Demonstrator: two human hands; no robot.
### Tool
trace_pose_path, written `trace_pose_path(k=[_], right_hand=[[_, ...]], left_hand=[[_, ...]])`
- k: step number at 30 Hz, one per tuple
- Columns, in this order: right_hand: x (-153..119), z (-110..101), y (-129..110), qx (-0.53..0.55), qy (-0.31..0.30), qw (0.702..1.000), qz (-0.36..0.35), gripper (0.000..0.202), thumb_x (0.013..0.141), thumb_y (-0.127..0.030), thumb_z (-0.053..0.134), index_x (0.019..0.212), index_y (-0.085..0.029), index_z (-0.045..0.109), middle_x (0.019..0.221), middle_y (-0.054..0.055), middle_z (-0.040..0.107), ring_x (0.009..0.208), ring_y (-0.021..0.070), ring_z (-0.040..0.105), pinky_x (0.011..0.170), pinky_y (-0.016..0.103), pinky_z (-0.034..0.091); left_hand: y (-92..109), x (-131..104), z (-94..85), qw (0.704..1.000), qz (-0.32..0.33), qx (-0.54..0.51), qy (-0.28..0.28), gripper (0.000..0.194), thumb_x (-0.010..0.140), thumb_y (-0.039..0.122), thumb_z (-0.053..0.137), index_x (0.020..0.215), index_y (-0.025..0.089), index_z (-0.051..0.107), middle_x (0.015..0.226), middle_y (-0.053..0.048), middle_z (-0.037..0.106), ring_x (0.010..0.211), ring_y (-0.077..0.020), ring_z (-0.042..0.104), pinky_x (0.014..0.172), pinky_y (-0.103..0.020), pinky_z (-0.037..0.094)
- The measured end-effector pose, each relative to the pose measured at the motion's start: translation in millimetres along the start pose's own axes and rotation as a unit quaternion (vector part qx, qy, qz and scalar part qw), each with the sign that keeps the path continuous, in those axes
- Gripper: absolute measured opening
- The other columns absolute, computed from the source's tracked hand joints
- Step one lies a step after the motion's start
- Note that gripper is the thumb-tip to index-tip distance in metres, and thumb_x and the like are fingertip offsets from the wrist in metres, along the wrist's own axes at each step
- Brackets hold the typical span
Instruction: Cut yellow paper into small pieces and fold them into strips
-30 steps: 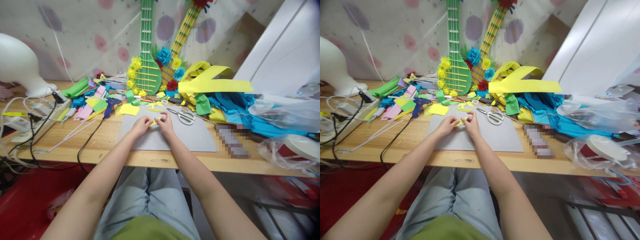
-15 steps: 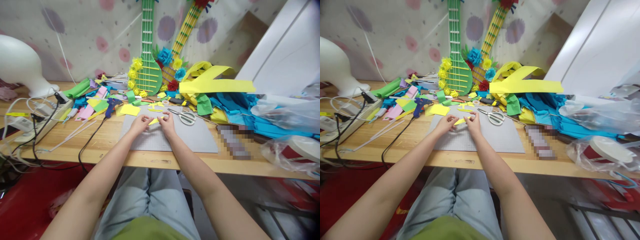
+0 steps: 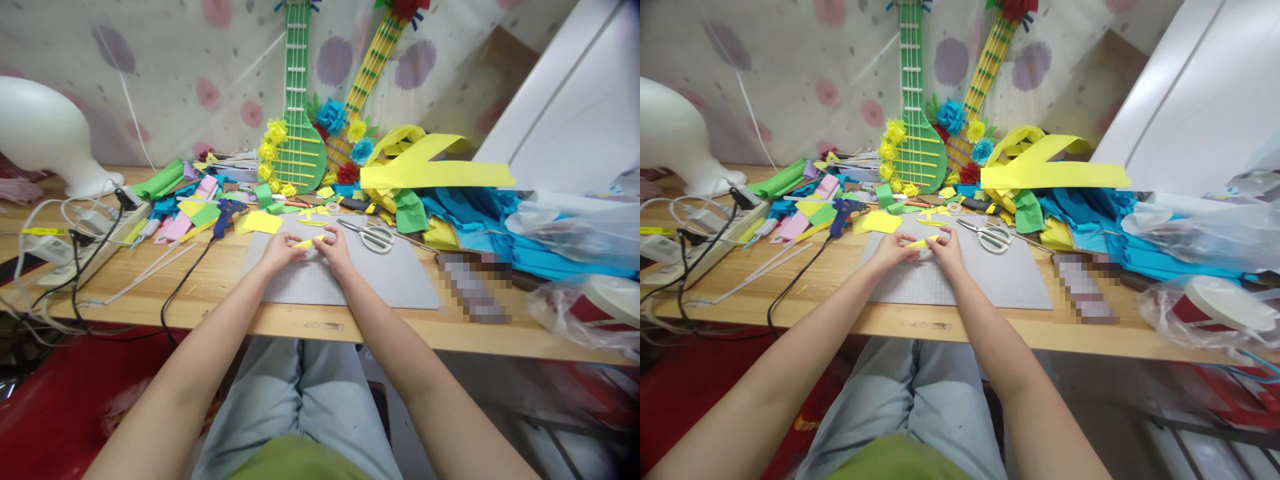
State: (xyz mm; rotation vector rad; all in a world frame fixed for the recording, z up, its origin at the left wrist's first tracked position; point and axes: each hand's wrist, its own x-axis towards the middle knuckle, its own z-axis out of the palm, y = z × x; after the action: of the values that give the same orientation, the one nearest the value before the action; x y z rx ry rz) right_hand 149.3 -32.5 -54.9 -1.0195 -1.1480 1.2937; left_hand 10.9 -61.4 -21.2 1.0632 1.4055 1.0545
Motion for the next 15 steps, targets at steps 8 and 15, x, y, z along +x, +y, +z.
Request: trace_pose_path(k=[8, 15], right_hand=[[6.3, -3.5, 7.4, 0.009, 0.065, 0.998, -0.010, 0.050, 0.055, -0.036, 0.069, 0.092, -0.021, 0.039, 0.052, -0.011, 0.052, 0.051, 0.0092, 0.054, 0.053, 0.021, 0.041], [15.4, -12.4, 11.5, 0.031, 0.186, 0.982, -0.026, 0.037, 0.065, -0.030, 0.058, 0.093, -0.022, 0.035, 0.080, -0.001, 0.060, 0.064, 0.0092, 0.059, 0.058, 0.021, 0.047]], left_hand=[[2.8, 3.2, -10.4, 0.997, -0.015, -0.074, 0.033, 0.033, 0.065, 0.007, 0.068, 0.095, 0.009, 0.054, 0.067, -0.007, 0.067, 0.062, -0.0156, 0.066, 0.057, -0.026, 0.053], [5.6, 33.6, 0.5, 0.992, -0.011, -0.077, 0.095, 0.037, 0.064, 0.009, 0.068, 0.097, 0.009, 0.050, 0.070, -0.007, 0.066, 0.062, -0.0153, 0.066, 0.057, -0.026, 0.054]])
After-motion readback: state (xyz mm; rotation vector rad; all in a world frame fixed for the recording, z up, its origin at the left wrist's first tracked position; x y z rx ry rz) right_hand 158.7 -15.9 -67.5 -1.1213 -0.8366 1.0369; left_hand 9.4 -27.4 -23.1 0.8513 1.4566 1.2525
